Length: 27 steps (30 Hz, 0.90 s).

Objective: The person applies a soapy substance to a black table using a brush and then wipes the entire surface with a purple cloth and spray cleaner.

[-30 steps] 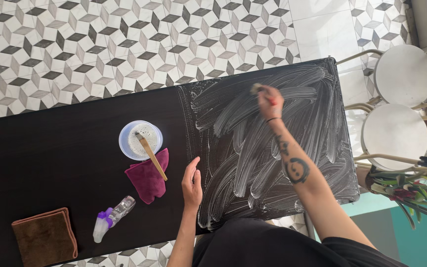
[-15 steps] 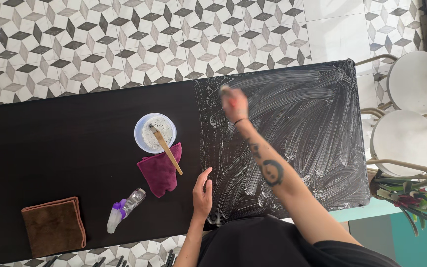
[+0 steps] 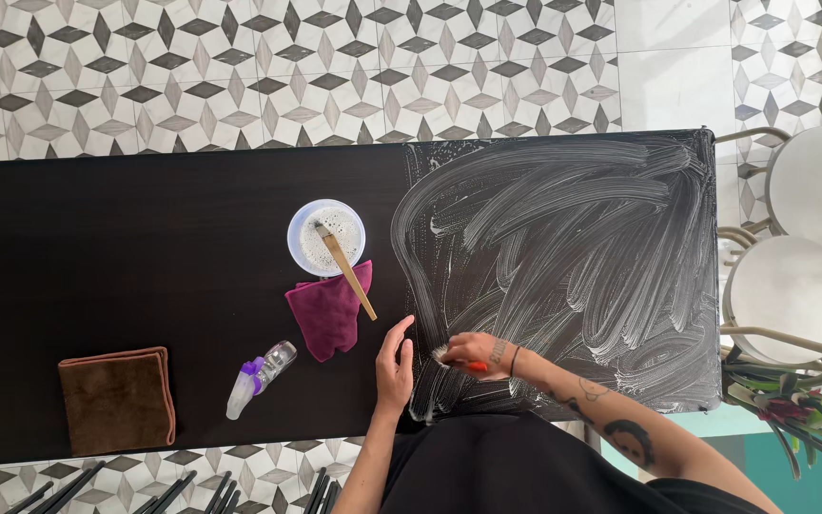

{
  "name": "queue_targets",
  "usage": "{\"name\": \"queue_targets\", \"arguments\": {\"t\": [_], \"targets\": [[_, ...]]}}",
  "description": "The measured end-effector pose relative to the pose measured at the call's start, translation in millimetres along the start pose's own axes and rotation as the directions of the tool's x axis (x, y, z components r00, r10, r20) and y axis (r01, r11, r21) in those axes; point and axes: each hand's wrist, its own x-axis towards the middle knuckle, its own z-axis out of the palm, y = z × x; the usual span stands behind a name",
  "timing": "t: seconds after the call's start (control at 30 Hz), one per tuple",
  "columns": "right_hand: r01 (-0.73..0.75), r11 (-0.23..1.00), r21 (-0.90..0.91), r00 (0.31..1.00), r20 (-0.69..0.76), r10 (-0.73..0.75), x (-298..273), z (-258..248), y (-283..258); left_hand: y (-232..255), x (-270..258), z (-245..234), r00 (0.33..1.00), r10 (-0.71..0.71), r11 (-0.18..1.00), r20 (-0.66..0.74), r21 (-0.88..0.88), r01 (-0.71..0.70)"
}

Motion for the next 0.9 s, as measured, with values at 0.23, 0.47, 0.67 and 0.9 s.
{"name": "queue_targets", "arguments": {"t": [0.23, 0.47, 0.67, 0.9], "targets": [[-0.096, 0.972, -0.214, 0.885, -0.465, -0.015, 97, -161, 91, -4, -6, -8, 0.999, -0.006, 1.000, -0.038, 0.011, 0.006], [-0.244, 0.902, -0.356, 0.724, -0.685, -0.075, 169, -222, 128, -3, -16, -16, 0.996, 0.011, 0.999, -0.084, 0.036, -0.008], [-0.074, 0.933, -0.351, 0.950, -0.311, -0.041, 104, -105, 65, -9, -20, -14, 0.997, -0.003, 1.000, -0.079, 0.005, 0.003], [0.123, 0.973, -0.197, 0.992, 0.026, -0.120, 27, 22, -19, -14, -16, -10, 0.998, -0.018, 1.000, -0.060, 0.013, 0.019]]}}
